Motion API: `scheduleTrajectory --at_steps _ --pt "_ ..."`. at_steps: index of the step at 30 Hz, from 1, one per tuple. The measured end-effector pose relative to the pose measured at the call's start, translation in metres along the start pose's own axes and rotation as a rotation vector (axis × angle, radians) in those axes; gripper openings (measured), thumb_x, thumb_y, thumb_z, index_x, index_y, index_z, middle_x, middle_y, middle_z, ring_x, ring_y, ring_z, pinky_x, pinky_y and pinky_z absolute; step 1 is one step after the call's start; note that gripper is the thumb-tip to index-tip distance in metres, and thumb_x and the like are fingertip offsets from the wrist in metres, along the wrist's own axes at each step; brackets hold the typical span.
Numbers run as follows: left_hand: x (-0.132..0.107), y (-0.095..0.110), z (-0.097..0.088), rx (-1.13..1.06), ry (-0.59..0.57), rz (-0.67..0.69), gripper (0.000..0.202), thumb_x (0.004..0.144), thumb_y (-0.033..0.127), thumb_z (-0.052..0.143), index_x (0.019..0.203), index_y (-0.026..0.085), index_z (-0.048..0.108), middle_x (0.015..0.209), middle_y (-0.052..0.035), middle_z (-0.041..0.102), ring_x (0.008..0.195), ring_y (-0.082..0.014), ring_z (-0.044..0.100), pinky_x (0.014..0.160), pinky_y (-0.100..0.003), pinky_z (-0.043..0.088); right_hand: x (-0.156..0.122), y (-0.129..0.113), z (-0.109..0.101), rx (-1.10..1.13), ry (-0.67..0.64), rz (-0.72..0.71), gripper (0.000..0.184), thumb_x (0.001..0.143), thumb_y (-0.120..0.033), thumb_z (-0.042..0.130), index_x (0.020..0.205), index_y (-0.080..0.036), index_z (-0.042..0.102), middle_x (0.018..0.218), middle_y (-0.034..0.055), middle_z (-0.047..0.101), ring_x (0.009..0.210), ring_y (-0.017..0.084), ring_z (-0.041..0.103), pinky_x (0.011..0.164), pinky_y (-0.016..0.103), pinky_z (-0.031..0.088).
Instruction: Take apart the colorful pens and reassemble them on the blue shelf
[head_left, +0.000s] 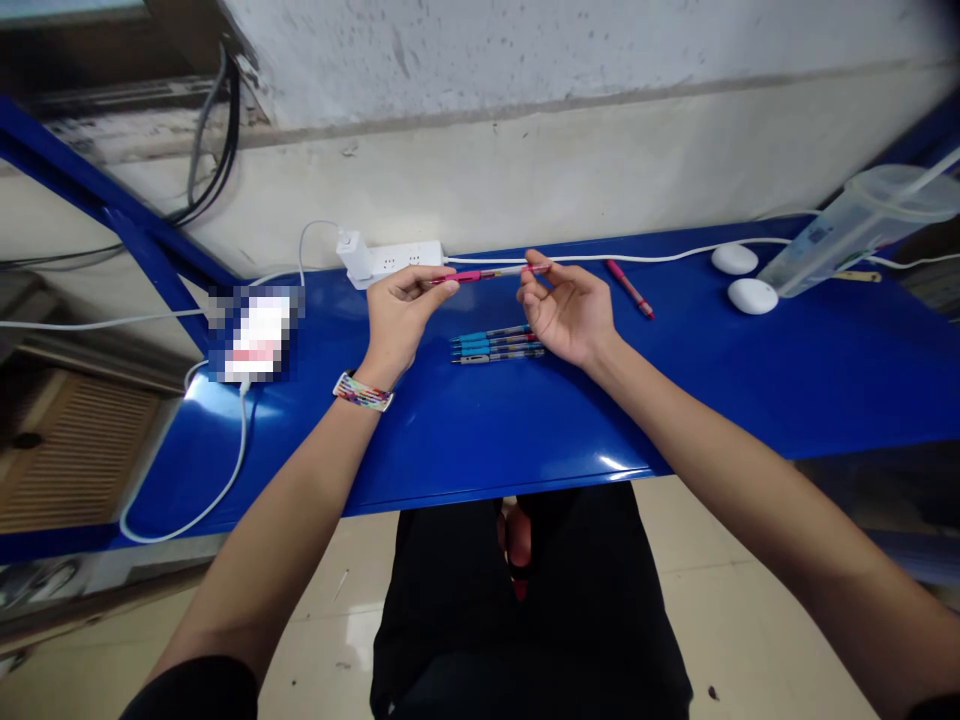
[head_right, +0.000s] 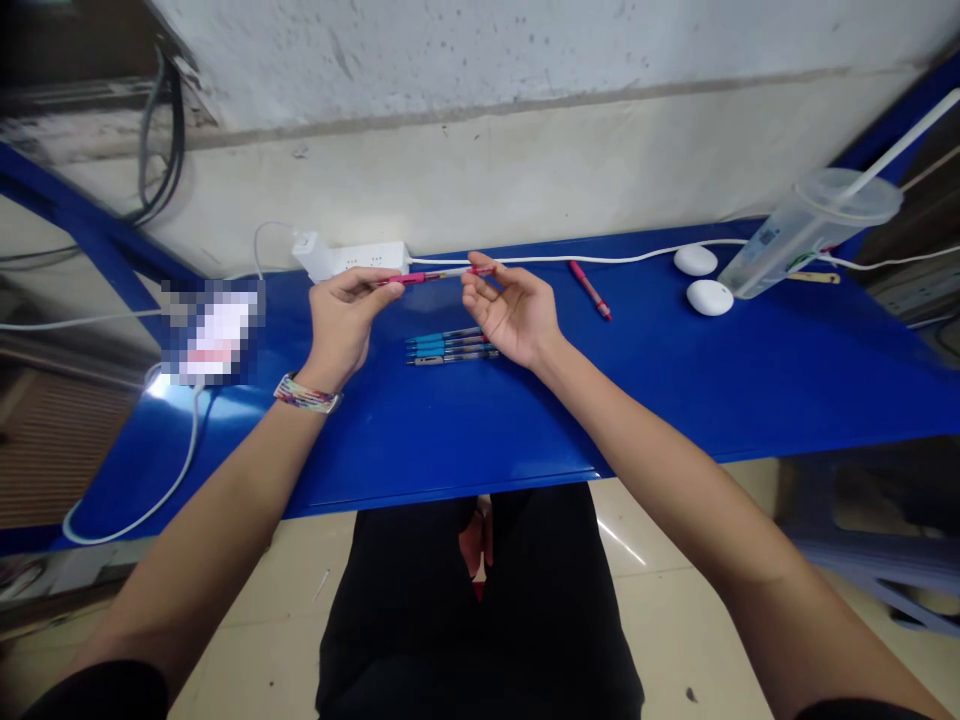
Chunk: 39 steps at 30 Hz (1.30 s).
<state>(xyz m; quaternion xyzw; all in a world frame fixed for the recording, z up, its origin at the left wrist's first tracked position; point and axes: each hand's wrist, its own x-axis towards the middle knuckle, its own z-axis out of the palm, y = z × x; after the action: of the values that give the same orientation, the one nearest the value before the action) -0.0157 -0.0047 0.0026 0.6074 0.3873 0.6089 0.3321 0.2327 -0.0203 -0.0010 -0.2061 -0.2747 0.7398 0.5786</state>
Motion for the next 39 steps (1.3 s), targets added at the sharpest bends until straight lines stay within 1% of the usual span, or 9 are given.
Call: scheduleTrajectory --at_steps 5,9,12,17,20,24,30,35,39 --pt "0.0 0.0 0.002 0.0 -0.001 0.0 0.015 0.084 0.015 0.092 0.094 0.027 0.089 0.087 -0.0018 0.082 0.086 -0.0196 0.076 0.083 -0.036 0.061 -0.003 -0.005 0.009 -0.054 0.019 0.031 0.038 0.105 -0.033 0.06 0.137 -0.02 0.074 0.106 0.0025 0.086 0.1 0.017 0.082 0.087 0.027 0.071" --pt "-0.001 -0.001 0.001 -0.004 -0.003 0.017 0.014 0.083 0.018 0.093 0.094 0.027 0.09 0.087 -0.0019 0.082 0.085 -0.0192 0.076 0.083 -0.036 0.062 -0.003 -0.004 0.009 -0.099 0.035 0.046 0.038 0.103 -0.033 0.065 0.137 -0.019 0.075 0.112 0.0061 0.086 0.106 0.021 0.083 0.089 0.03 0.071" --pt "-0.001 -0.002 0.0 -0.015 -0.014 0.029 0.014 0.081 0.023 0.095 0.093 0.028 0.091 0.087 -0.0017 0.083 0.083 -0.0184 0.075 0.082 -0.034 0.063 -0.005 -0.003 0.01 -0.068 0.018 0.039 0.037 0.103 -0.031 0.063 0.136 -0.018 0.075 0.112 0.0066 0.086 0.107 0.021 0.084 0.09 0.031 0.072" --pt "0.0 0.0 0.002 0.01 0.0 0.022 0.013 0.082 0.025 0.096 0.093 0.028 0.09 0.087 -0.0022 0.084 0.083 -0.019 0.075 0.081 -0.035 0.063 -0.008 -0.006 0.011 -0.056 -0.023 0.027 0.043 0.103 -0.041 0.064 0.138 -0.02 0.074 0.121 0.0064 0.086 0.115 0.022 0.082 0.092 0.033 0.072" --pt "-0.001 0.0 0.004 -0.009 -0.007 0.017 0.013 0.082 0.022 0.095 0.093 0.027 0.09 0.086 -0.0022 0.084 0.081 -0.0182 0.075 0.08 -0.034 0.062 -0.004 -0.004 0.006 -0.051 -0.042 0.007 0.041 0.101 -0.038 0.066 0.137 -0.021 0.075 0.118 0.0056 0.087 0.116 0.023 0.083 0.094 0.035 0.072" --pt "-0.004 0.0 0.005 -0.047 -0.025 0.002 0.015 0.08 0.021 0.096 0.092 0.028 0.091 0.085 -0.0012 0.083 0.079 -0.0167 0.074 0.08 -0.033 0.062 0.0 0.0 -0.003 -0.075 -0.044 -0.025 0.038 0.1 -0.033 0.068 0.135 -0.021 0.076 0.112 0.0042 0.087 0.115 0.019 0.083 0.1 0.03 0.07" --pt "-0.006 0.0 0.007 -0.055 -0.02 -0.006 0.015 0.081 0.02 0.095 0.094 0.027 0.091 0.086 -0.0012 0.084 0.081 -0.0166 0.075 0.08 -0.033 0.062 -0.001 -0.005 -0.004 -0.276 -0.067 -0.015 0.054 0.102 -0.053 0.065 0.147 -0.023 0.072 0.125 0.0062 0.085 0.128 0.026 0.079 0.102 0.036 0.071" --pt "-0.006 0.0 0.007 -0.032 -0.031 0.009 0.013 0.083 0.021 0.095 0.094 0.026 0.09 0.085 -0.0017 0.083 0.081 -0.0171 0.075 0.081 -0.034 0.062 -0.003 -0.003 0.0 -0.328 0.014 -0.089 0.043 0.099 -0.048 0.068 0.133 -0.023 0.077 0.122 0.0064 0.086 0.129 0.028 0.079 0.101 0.039 0.072" --pt "-0.005 0.001 0.007 -0.002 -0.035 0.019 0.014 0.083 0.022 0.094 0.095 0.026 0.09 0.084 -0.0015 0.082 0.079 -0.0172 0.073 0.079 -0.034 0.062 -0.007 -0.005 0.006 -0.402 0.023 -0.129 0.052 0.102 -0.059 0.06 0.132 -0.02 0.077 0.124 0.0101 0.085 0.133 0.031 0.076 0.1 0.042 0.072"
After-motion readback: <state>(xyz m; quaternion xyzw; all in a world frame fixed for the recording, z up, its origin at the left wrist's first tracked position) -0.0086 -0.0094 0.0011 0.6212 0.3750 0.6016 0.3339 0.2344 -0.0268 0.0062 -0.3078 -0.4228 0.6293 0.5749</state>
